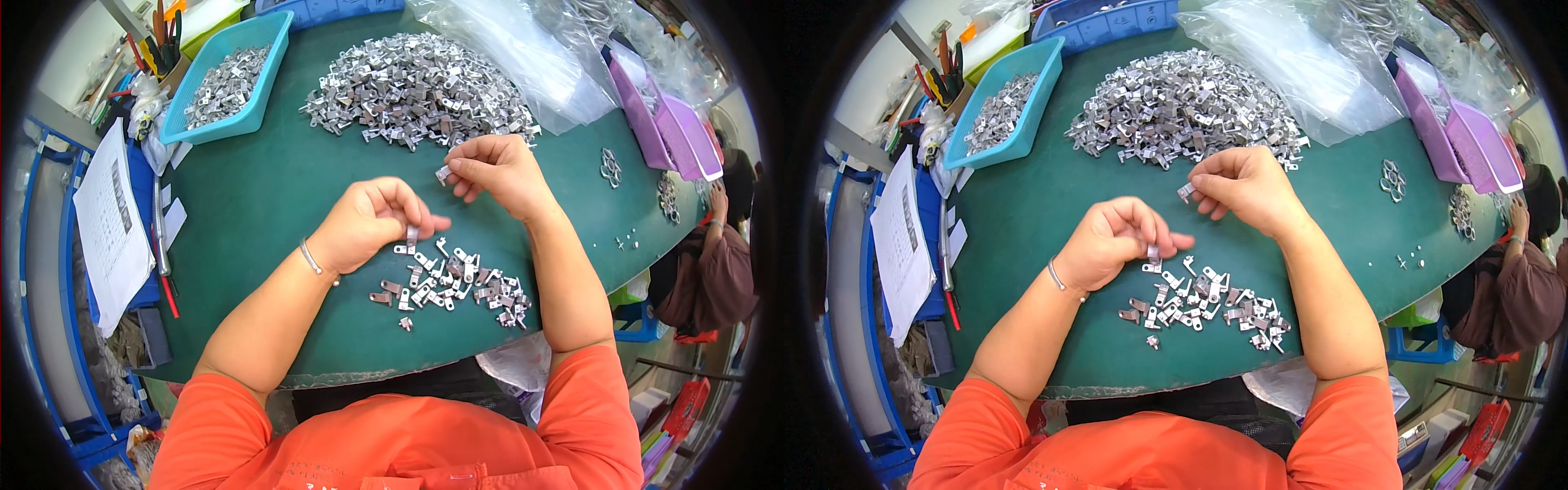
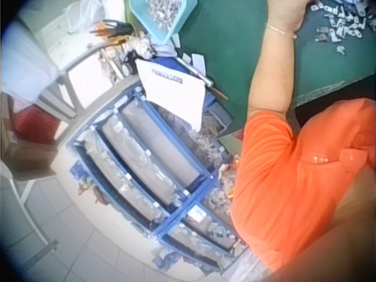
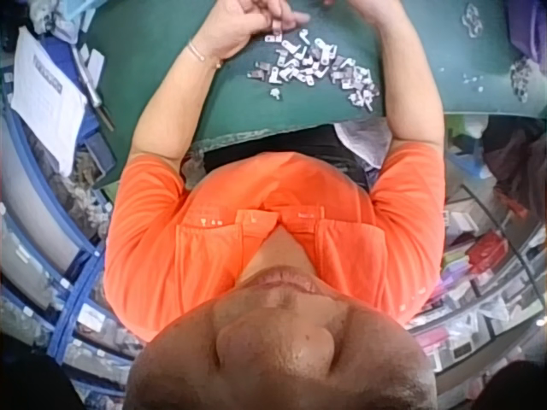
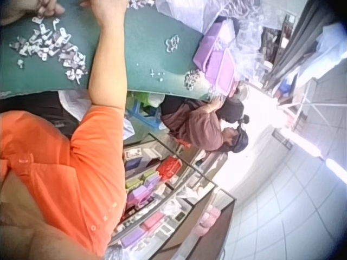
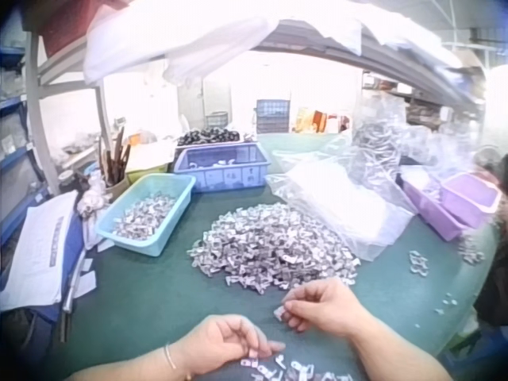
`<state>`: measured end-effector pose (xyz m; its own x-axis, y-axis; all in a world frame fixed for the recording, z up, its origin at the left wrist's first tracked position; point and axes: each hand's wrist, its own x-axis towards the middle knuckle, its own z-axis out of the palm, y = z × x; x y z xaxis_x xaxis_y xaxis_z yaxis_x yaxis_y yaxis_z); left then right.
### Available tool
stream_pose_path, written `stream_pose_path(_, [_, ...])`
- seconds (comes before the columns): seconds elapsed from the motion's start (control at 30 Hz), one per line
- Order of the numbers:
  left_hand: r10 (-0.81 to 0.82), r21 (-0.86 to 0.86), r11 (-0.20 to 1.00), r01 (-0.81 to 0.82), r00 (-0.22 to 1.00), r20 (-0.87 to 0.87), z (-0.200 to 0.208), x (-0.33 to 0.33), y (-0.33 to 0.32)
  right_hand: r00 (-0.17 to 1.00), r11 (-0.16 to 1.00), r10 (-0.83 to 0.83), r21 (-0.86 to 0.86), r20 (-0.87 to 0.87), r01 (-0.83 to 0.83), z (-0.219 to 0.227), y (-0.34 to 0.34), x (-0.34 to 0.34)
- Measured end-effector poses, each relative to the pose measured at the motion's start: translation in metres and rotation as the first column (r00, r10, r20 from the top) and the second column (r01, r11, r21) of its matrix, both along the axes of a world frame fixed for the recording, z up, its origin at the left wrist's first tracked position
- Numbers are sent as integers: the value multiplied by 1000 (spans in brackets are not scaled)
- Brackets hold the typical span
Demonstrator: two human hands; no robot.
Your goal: The person sits at a green workbench and manually assembles small silver metal components. They pick up individual pieces from a large pile, fit them together by hand, and place the finished assemblies into a blue basket. The process is repetitive, involving continuous picking, fitting, and placing of the hardware parts.
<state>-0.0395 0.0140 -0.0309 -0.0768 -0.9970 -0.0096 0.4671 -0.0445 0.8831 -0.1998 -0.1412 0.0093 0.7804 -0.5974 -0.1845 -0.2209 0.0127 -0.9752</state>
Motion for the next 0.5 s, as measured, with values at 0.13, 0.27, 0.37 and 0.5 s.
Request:
stream_pose_path(0.13, [280,1,958,-286,936,213,12,-18,-1,998,999,39,-22,53,-38,-2,1,-2])
stream_pose_path(0.27, [363,64,923,-378,915,178,15,-22,-2,981,985,154,-99,117,-142,-4,11,-2])
stream_pose_path(0.37, [377,26,922,-387,910,175,13,-21,-2,953,964,250,-140,172,-227,-4,10,-4])
stream_pose_path(0.5, [479,-63,877,-476,864,151,12,-16,-5,948,667,245,-745,201,-14,-24,3,21])
